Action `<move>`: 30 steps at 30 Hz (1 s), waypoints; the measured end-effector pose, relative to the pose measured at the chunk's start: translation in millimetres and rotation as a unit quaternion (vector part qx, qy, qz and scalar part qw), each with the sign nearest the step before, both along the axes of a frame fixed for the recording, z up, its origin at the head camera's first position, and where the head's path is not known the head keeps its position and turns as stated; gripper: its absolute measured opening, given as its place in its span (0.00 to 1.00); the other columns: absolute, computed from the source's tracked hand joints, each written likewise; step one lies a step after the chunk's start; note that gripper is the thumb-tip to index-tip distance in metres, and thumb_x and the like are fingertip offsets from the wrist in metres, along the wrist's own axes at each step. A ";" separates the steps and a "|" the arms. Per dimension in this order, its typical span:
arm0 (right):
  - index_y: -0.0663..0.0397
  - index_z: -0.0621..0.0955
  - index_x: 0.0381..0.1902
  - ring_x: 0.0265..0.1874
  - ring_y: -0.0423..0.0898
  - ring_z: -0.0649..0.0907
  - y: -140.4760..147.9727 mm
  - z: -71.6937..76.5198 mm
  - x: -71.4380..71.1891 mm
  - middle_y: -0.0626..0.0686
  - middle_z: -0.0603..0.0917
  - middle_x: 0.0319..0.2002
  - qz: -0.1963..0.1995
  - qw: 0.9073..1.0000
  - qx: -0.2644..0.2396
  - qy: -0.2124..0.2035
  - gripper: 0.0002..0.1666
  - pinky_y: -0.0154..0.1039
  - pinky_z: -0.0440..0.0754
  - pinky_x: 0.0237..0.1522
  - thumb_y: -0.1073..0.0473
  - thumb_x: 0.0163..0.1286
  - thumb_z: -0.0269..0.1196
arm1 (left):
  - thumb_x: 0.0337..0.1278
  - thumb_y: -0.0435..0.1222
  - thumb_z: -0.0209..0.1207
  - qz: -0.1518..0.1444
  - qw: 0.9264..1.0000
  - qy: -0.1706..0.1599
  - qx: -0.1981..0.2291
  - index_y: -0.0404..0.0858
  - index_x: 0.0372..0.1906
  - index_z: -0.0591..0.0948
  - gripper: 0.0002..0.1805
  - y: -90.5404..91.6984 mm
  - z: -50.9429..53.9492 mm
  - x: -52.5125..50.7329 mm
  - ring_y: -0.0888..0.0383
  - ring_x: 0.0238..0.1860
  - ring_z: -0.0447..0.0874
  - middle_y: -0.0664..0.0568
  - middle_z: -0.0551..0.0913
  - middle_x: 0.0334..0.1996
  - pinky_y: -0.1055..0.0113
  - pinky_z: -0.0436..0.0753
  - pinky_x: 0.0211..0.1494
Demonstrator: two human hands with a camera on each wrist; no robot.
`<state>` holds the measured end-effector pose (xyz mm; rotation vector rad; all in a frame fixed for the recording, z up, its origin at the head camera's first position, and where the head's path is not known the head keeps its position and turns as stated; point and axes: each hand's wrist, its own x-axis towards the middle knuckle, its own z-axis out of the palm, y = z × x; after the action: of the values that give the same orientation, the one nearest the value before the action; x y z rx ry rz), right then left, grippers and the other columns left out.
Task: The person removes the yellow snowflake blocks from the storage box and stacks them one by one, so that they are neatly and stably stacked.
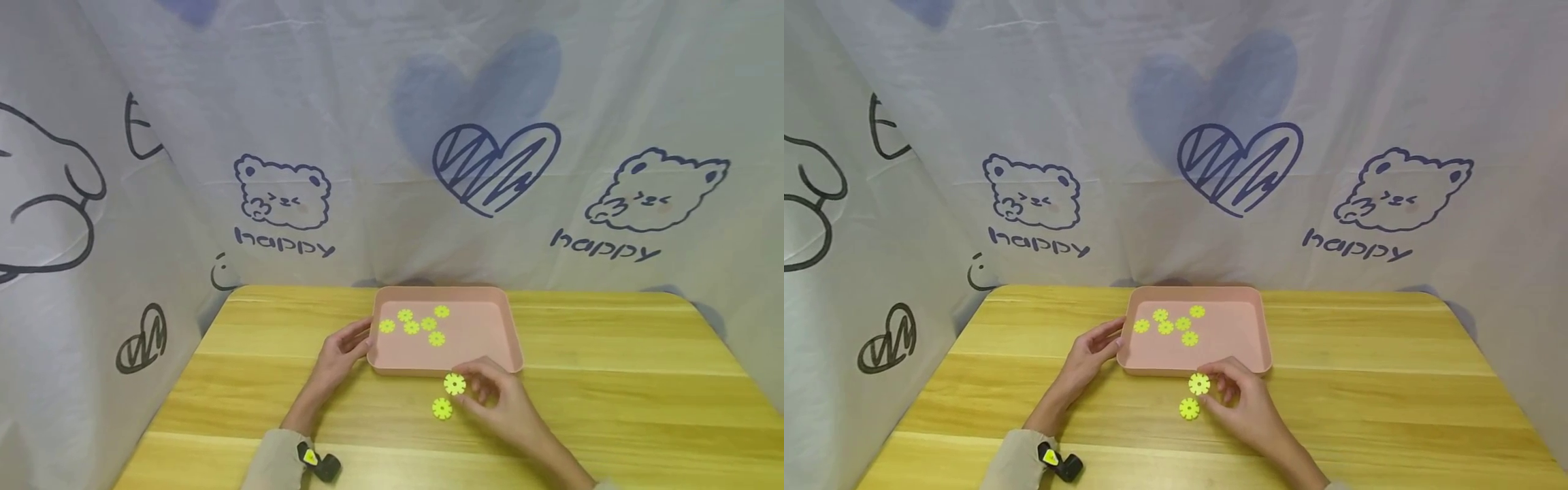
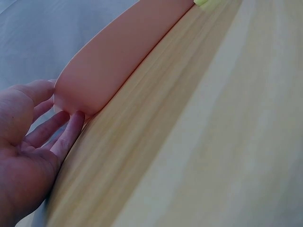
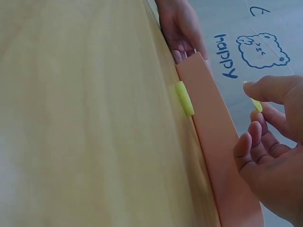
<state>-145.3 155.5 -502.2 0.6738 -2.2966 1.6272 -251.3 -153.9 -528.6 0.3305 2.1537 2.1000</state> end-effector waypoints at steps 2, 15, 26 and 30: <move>0.59 0.85 0.51 0.28 0.51 0.79 -2.2 -1.1 2.0 0.50 0.82 0.34 -0.001 1.000 0.004 -0.006 0.23 0.36 0.84 0.28 0.71 0.57 0.76 | 0.72 0.29 0.60 0.002 1.000 -0.002 -0.001 0.32 0.70 0.75 0.24 -0.6 -0.1 0.5 0.42 0.68 0.75 0.40 0.75 0.69 0.64 0.84 0.59; 0.54 0.86 0.48 0.26 0.50 0.79 -12.4 -10.9 8.9 0.49 0.82 0.34 0.007 0.999 0.024 -0.022 0.22 0.33 0.81 0.22 0.70 0.55 0.77 | 0.72 0.28 0.60 0.000 1.000 -0.001 -0.008 0.31 0.70 0.74 0.25 -0.2 -0.9 -0.3 0.41 0.69 0.74 0.39 0.74 0.70 0.64 0.84 0.60; 0.54 0.86 0.48 0.26 0.44 0.77 -17.0 -15.1 9.4 0.45 0.80 0.34 -0.024 0.993 0.075 -0.088 0.21 0.29 0.77 0.23 0.67 0.55 0.77 | 0.72 0.29 0.61 -0.002 1.000 -0.003 -0.004 0.32 0.70 0.74 0.25 -1.6 -0.2 -0.8 0.42 0.69 0.74 0.40 0.75 0.70 0.65 0.84 0.60; 0.53 0.86 0.47 0.27 0.42 0.76 -17.5 -16.7 9.3 0.45 0.80 0.34 -0.031 0.990 0.088 -0.107 0.20 0.29 0.76 0.25 0.66 0.55 0.78 | 0.72 0.29 0.61 -0.003 1.000 -0.002 -0.004 0.32 0.70 0.74 0.25 -1.4 0.0 -1.1 0.42 0.69 0.75 0.39 0.75 0.70 0.65 0.84 0.60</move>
<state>-136.0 138.0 -518.9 0.4795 -2.6095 1.5479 -252.5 -155.3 -528.7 0.3325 2.1562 2.0860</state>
